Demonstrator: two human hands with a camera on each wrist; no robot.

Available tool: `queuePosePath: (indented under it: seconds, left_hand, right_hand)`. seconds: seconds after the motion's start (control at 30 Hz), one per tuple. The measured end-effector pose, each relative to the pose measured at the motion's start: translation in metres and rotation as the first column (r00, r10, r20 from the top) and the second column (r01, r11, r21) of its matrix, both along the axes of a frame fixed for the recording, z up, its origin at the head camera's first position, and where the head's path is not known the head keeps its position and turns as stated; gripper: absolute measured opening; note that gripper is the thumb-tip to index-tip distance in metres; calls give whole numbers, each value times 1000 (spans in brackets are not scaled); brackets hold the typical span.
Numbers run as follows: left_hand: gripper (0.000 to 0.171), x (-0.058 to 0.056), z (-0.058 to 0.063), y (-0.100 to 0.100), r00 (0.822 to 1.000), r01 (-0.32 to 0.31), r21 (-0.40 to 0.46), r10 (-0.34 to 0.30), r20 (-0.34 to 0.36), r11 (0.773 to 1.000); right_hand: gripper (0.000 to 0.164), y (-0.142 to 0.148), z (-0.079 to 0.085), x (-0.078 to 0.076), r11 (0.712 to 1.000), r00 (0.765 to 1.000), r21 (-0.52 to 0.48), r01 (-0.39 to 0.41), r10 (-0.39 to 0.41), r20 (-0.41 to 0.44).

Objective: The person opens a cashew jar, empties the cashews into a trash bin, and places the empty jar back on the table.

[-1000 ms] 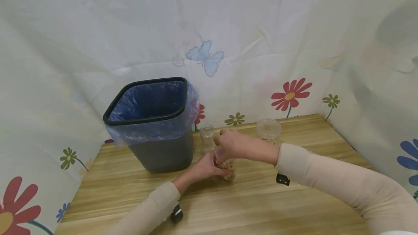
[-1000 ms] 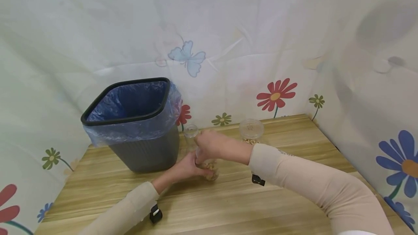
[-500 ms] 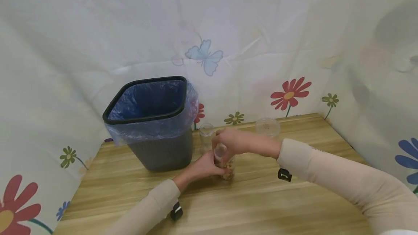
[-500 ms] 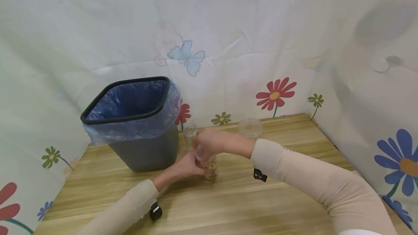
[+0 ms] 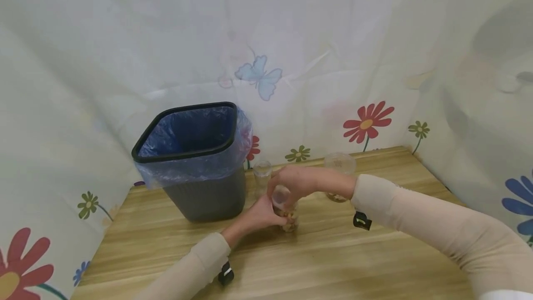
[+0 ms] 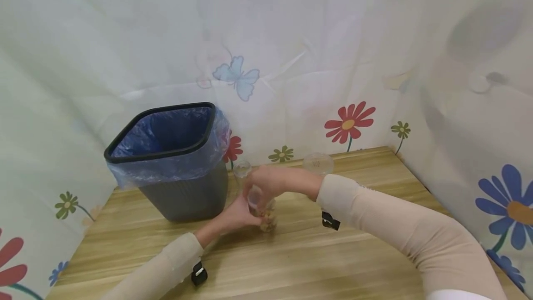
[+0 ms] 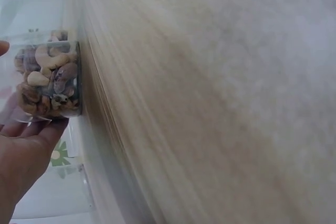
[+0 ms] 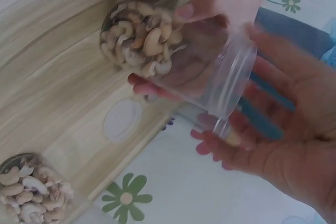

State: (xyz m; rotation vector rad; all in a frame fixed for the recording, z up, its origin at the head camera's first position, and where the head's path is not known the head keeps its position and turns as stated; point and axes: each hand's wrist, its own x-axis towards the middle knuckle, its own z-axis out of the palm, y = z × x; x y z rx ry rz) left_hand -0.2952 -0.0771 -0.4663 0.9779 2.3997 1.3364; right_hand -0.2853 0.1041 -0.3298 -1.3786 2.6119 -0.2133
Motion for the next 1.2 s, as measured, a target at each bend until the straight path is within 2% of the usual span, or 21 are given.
queuePosePath:
  seconds: [0.07, 0.13, 0.27, 0.37, 0.43, 0.5, 0.57, 0.73, 0.83, 0.9, 1.03, 1.13, 1.2]
  left_hand:
    - [49, 1, 0, 0, 1000, 12, 0, -12, 15, 1000]
    - [47, 2, 1, 0, 999, 25, 6, -25, 33, 1000]
    - [45, 1, 1, 0, 996, 34, 47, -38, 80, 998]
    - [43, 1, 1, 0, 993, 58, 83, -66, 99, 995]
    - [43, 1, 1, -1, 993, 72, 91, -80, 92, 993]
    - [43, 1, 0, -1, 994, 81, 81, -86, 63, 993]
    - [43, 1, 1, -1, 995, 79, 67, -83, 48, 995]
    - [43, 1, 1, -1, 995, 65, 57, -69, 68, 996]
    - [49, 1, 1, -2, 994, 57, 69, -63, 89, 996]
    - [56, 1, 1, -2, 993, 60, 91, -68, 98, 994]
    - [62, 1, 0, -3, 991, 76, 125, -89, 102, 989]
    - [63, 1, 0, -4, 991, 82, 124, -95, 98, 989]
    - [59, 1, 0, -4, 991, 78, 107, -89, 99, 991]
  right_hand:
    - [34, -4, -1, 4, 996, 996, -1, 88, -88, 17]
    - [33, -9, -1, 9, 977, 977, 16, 214, -214, 6]
    - [49, -22, -2, 21, 897, 900, 83, 434, -427, -92]
    - [56, -29, -6, 27, 851, 856, 107, 515, -502, -127]
    - [56, -31, -8, 29, 835, 842, 117, 537, -524, -128]
    - [52, -32, -9, 29, 832, 840, 123, 541, -528, -126]
    - [47, -32, -8, 29, 842, 852, 137, 522, -507, -133]
    - [32, -29, 0, 25, 896, 914, 186, 403, -385, -126]
    - [34, -23, 3, 23, 944, 956, 169, 284, -266, -121]
    - [42, -17, 4, 22, 968, 975, 149, 201, -183, -125]
    - [50, -9, 3, 18, 993, 991, 107, 44, -30, -134]
    - [51, -3, 5, 16, 997, 993, 67, -24, 31, -118]
    - [51, 0, 7, 15, 998, 995, 54, -39, 44, -94]
